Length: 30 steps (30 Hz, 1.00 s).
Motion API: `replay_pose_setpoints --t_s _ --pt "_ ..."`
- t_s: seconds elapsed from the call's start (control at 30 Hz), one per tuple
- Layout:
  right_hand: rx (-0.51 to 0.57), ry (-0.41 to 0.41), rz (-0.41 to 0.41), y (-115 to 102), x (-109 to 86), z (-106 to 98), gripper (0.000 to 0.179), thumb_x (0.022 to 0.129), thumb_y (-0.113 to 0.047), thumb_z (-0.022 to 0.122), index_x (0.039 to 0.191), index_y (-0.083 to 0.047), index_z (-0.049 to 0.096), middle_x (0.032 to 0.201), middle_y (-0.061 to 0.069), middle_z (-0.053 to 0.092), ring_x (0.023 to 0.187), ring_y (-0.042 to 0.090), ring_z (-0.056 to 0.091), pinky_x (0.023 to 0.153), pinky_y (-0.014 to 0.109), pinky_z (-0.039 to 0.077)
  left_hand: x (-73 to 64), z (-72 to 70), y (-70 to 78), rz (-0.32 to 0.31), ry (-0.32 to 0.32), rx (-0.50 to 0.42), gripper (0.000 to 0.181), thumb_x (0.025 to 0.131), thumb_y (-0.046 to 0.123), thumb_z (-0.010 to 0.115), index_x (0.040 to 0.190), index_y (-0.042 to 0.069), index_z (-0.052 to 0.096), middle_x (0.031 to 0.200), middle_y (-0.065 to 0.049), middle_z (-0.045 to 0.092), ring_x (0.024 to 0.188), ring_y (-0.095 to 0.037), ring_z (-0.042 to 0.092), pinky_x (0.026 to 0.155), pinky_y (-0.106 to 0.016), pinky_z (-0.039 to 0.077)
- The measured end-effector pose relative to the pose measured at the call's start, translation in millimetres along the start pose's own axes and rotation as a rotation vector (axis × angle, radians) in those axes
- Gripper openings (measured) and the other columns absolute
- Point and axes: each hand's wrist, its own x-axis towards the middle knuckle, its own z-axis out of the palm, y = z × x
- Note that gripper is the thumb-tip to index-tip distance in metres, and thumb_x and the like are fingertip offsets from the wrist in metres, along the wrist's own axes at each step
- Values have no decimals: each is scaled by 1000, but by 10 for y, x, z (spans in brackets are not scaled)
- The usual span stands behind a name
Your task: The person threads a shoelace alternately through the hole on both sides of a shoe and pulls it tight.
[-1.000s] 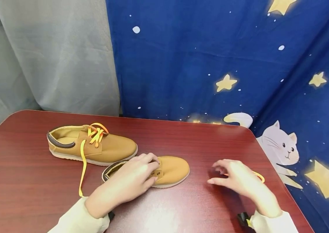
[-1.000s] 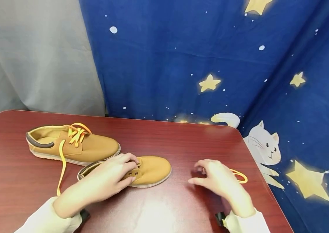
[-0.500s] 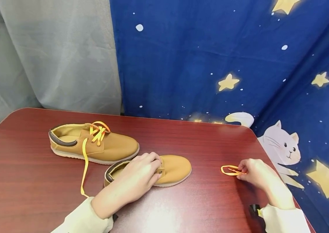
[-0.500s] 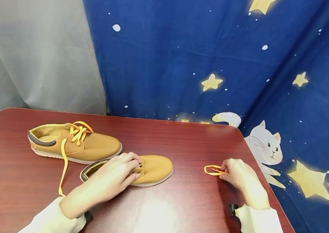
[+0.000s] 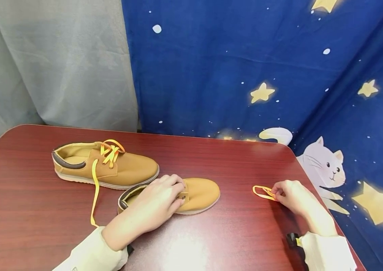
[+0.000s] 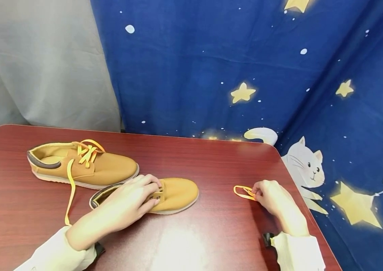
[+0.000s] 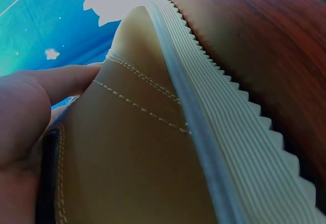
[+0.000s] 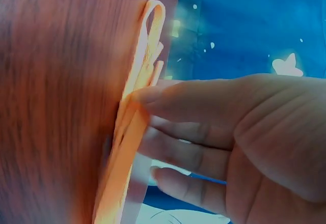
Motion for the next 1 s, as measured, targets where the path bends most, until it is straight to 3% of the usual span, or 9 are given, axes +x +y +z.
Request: replay_pose_setpoints --t_s 0.3,0.43,0.6,0.73,0.87,1.0 --pt "0 123 -27 -29 -23 -148 8 83 -2 76 89 -7 76 77 3 74 68 15 67 63 31 54 0 7 -16 -3 2 4 15 91 24 73 103 15 69 111 2 65 104 -18 62 95 -38 51" --pt "2 251 -50 -83 -54 -233 7 84 -5 77 90 -7 76 76 3 75 66 17 70 61 31 55 4 7 -20 -2 -3 0 16 92 25 73 104 15 69 111 2 65 105 -19 62 96 -39 51" --pt "66 395 -71 -223 -75 -346 10 84 -8 78 92 -13 77 74 -2 76 60 -2 61 55 18 46 -2 -2 -25 -9 -4 -12 15 92 24 72 104 15 69 111 3 65 105 -18 61 96 -39 50" --pt "143 427 -50 -380 -103 -430 9 86 -12 78 95 -15 77 79 0 77 63 -12 55 57 10 41 -5 -9 -29 -13 -2 -20 14 92 24 72 103 16 69 111 3 65 104 -17 61 95 -38 50" --pt "235 435 -21 -539 -162 -495 8 89 -14 77 97 -14 78 85 1 78 68 -16 58 60 8 44 -2 -4 -32 -16 -7 -28 13 93 25 71 102 17 69 112 3 65 105 -17 61 96 -38 50" --pt "366 429 8 -691 -244 -557 10 89 -14 77 99 -13 78 88 -20 75 73 -15 62 62 8 47 5 2 -25 -20 -17 -35 12 93 25 71 103 17 69 113 3 65 106 -17 61 96 -39 49"
